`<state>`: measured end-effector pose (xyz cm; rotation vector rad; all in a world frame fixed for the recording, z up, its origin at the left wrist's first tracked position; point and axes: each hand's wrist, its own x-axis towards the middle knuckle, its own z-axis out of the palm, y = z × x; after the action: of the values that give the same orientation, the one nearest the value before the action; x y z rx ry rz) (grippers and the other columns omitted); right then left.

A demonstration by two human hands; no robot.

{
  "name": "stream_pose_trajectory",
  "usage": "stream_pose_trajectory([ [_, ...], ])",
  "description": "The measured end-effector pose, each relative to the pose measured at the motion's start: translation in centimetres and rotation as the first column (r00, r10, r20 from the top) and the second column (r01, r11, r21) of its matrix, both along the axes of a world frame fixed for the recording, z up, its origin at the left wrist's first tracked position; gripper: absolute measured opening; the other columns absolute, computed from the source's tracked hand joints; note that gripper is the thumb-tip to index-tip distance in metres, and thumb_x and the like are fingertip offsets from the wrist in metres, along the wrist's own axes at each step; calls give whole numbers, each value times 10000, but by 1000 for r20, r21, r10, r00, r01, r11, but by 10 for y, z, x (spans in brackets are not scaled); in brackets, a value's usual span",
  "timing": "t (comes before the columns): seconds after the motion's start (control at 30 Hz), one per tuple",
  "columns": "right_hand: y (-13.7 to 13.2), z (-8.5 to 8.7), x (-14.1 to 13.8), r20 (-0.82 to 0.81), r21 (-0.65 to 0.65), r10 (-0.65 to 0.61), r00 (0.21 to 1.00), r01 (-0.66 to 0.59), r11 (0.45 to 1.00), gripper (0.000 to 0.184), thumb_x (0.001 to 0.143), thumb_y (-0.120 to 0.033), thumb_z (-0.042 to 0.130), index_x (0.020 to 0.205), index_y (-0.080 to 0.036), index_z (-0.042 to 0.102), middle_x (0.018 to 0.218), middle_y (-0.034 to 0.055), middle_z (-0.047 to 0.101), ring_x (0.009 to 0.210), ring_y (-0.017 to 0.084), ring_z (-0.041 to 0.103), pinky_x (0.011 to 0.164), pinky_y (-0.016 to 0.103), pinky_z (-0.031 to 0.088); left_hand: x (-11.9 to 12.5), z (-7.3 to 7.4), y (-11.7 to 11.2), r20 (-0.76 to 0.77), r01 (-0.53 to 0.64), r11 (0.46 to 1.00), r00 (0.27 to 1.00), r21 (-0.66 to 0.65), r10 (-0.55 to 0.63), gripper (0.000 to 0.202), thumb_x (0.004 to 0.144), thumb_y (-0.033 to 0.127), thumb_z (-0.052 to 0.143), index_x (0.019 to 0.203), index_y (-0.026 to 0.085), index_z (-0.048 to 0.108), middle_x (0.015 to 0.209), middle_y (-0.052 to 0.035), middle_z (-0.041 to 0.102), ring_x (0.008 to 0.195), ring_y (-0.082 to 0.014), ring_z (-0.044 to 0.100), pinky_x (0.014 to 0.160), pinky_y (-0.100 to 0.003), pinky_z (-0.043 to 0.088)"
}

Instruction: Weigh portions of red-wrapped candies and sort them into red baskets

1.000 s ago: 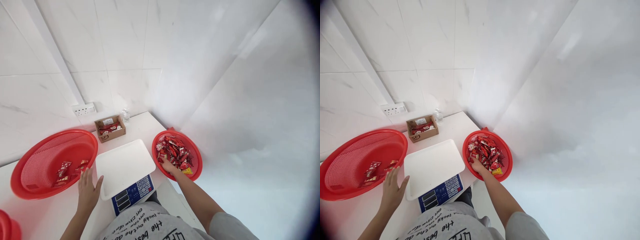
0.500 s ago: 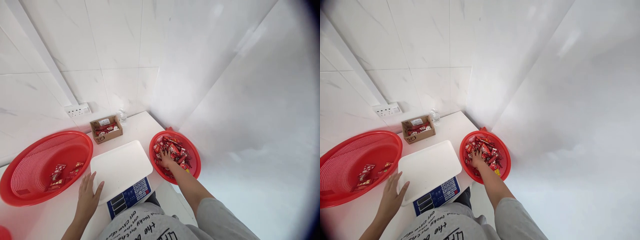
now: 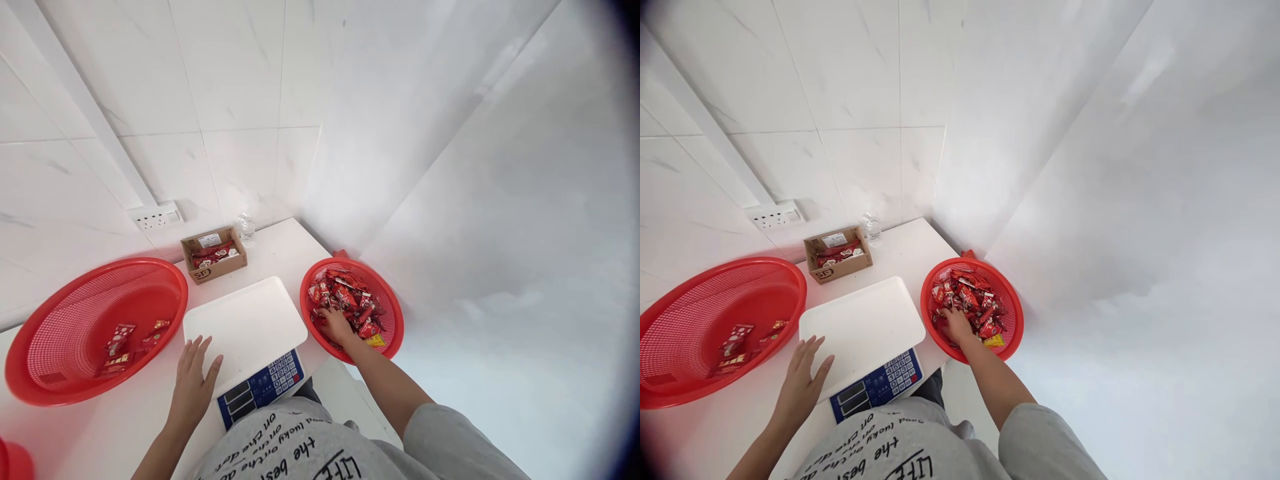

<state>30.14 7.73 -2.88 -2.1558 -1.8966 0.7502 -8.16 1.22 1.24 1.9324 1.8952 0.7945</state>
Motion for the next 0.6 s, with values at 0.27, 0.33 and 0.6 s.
stream_pose_trajectory([
  [0.27, 2, 41, 6, -611, -11, -423, 669, 527, 850, 512, 717, -376, 625, 1192, -205, 544, 1109, 60, 666, 990, 229, 626, 859, 371, 513, -7, 5, -7, 35, -16, 1000, 999, -20, 17, 509, 887, 527, 363, 1243, 192, 503, 1388, -142, 459, 1375, -308, 288, 1080, -557, 320],
  [0.33, 1, 58, 5, -711, -56, -421, 563, 551, 832, 550, 716, -413, 632, 1220, -226, 515, 1114, 58, 664, 943, 227, 647, 783, 370, 551, -9, 4, -9, 41, -27, 999, 999, -22, 28, 499, 884, 528, 368, 1239, 206, 506, 1381, -130, 470, 1373, -307, 292, 1079, -563, 317],
  [0.6, 10, 104, -70, -846, 10, -130, 517, 259, 966, 502, 681, -359, 680, 1151, -230, 558, 1024, 29, 675, 847, 185, 649, 712, 333, 572, -2, 6, -10, 37, -17, 1000, 999, 2, 17, 465, 889, 493, 391, 1230, 203, 519, 1374, -122, 487, 1366, -301, 310, 1082, -552, 320],
])
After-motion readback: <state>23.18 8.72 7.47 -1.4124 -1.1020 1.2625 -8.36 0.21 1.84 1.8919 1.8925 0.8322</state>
